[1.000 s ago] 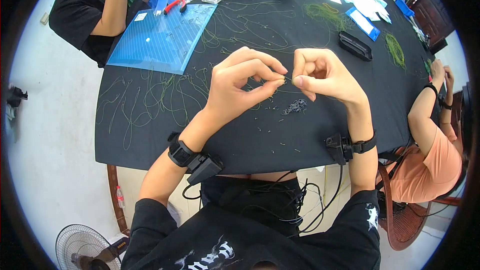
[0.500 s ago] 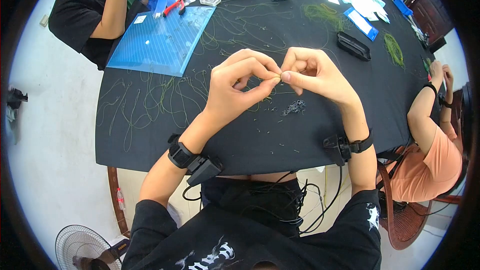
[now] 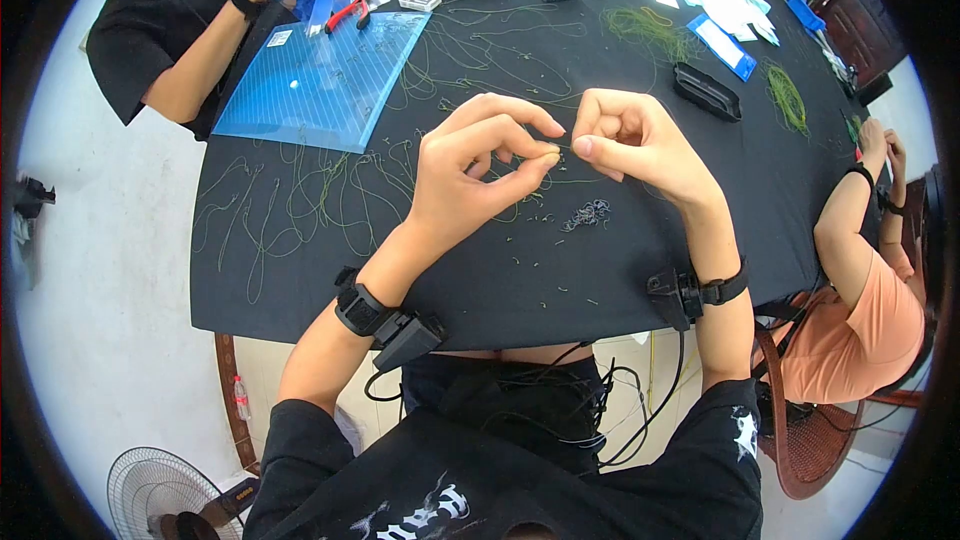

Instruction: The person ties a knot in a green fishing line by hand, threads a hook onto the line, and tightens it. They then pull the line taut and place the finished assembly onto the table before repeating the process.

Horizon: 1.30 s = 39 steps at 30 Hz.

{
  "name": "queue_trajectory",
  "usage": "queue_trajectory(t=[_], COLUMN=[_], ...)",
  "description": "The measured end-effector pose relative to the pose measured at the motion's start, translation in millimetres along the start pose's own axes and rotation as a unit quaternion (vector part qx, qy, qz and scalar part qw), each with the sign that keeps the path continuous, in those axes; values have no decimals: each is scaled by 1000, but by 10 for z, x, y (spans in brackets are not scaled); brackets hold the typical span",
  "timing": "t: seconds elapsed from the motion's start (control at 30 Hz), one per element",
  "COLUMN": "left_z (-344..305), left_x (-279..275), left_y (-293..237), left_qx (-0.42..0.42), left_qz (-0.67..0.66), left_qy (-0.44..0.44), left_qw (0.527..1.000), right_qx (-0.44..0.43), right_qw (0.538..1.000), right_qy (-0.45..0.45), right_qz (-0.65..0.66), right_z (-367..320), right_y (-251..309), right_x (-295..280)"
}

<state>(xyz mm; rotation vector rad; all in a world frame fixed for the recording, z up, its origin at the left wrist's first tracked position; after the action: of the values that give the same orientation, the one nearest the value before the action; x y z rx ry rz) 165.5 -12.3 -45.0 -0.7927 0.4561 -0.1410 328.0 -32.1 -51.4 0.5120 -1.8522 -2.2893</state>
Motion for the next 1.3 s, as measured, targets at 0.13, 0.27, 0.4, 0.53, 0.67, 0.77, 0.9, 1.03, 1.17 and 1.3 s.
queue_trajectory(t=[0.13, 0.27, 0.4, 0.53, 0.67, 0.77, 0.9, 1.03, 1.17, 1.3], left_z=[2, 5, 2, -1, -10, -13, -23, -27, -19, -24], left_x=[2, 1, 12, 22, 43, 54, 51, 24, -28, -50], left_y=[5, 5, 14, 34, 47, 46, 92, 108, 184, 231], left_qx=[4, 3, -4, 1, -7, -5, -31, -64, -75, -78], left_qz=[3, 2, -4, -6, -27, -30, -49, -79, -73, -78], left_qy=[-1, 1, 0, 1, 17, 22, 13, -23, -55, -83], left_qw=[1000, 1000, 1000, 1000, 999, 999, 998, 995, 993, 990], right_qx=[5, 18, 20, 20, 27, 31, 35, 43, 66, 22], right_qw=[1000, 999, 999, 999, 999, 999, 999, 998, 996, 998], right_qy=[5, 28, 29, 31, 35, 33, 23, 37, 36, 8], right_qz=[7, 4, 4, 3, -2, 1, 2, 19, 53, 63], right_z=[-2, -12, -13, -17, -17, -9, 13, 21, 22, 26], right_y=[15, 9, 5, 7, -3, -29, -68, -90, -133, -78], right_x=[-3, -23, -22, -17, -21, -26, 17, 143, 230, 279])
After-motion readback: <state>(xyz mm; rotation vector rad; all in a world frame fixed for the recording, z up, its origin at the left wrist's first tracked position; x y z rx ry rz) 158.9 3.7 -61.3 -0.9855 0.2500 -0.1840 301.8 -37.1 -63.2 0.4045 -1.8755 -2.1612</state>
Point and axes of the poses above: each hand's wrist, its own z-axis towards the middle knuckle, its own x-axis out of the palm, y = z × x, the point moved 5 cm from there along z, towards the middle knuckle, and after that the axes turned 5 degrees about -x, right-handed, at the moved point
